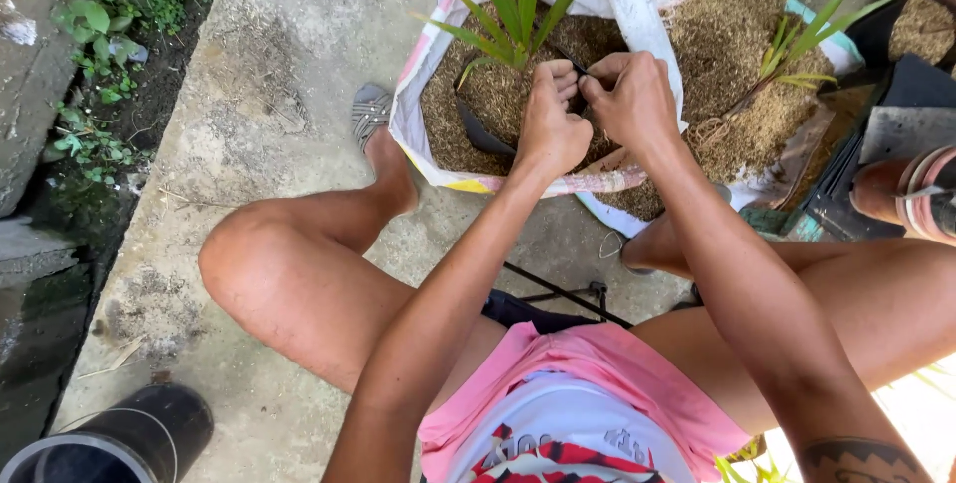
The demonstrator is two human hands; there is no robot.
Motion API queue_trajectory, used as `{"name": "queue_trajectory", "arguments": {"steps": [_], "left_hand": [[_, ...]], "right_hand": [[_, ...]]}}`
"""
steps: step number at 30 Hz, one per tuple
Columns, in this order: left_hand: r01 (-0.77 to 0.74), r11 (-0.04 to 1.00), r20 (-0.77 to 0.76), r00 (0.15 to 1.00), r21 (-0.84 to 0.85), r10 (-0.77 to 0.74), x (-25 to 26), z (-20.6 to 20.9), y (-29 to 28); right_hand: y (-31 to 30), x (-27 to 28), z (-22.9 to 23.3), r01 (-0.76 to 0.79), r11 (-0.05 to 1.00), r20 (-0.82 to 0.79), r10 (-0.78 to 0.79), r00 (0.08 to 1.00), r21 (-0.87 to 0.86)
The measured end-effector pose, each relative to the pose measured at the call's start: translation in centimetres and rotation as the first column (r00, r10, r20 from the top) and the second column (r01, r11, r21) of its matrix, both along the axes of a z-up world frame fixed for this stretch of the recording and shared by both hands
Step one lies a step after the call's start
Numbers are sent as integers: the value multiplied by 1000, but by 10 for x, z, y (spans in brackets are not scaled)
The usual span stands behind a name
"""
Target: Filling a planting bag with soil and mulch around a young plant using hands.
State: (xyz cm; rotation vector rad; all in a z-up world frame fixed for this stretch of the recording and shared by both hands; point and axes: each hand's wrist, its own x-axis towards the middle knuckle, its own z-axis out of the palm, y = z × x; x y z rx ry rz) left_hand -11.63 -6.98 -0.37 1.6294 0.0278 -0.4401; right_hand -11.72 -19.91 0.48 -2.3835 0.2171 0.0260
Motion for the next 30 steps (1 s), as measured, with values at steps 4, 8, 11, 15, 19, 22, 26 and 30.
{"name": "queue_trajectory", "arguments": {"steps": [4,8,11,15,19,22,26,30], "left_hand": [[-22,1000,-37,999,-14,21,5,-18,-14],[-61,998,-17,998,35,62,4,-2,-13],[-81,995,5,997,54,81,4,-14,-18],[-75,997,-55,996,20,76,2,-5,-18],[-36,997,48,998,-67,39,-6,-8,-2],[-141,989,92,985,-39,144,-34,-6,29],[-417,897,418,848,146,326,-33,-4,74],[-486,848,501,799,213,332,-8,-3,94]], "right_hand": [[3,-1,5,14,1000,-25,-13,1000,14],[9,-1,25,30,1000,-37,-30,999,0],[-8,14,-13,-34,996,23,36,999,-80],[3,16,-8,-36,997,71,41,997,-66],[7,10,13,-35,999,166,35,985,-3],[22,-14,17,-136,991,234,133,963,0],[52,-22,42,-339,933,135,354,926,-122],[51,-8,25,-371,891,97,407,908,-262]]}}
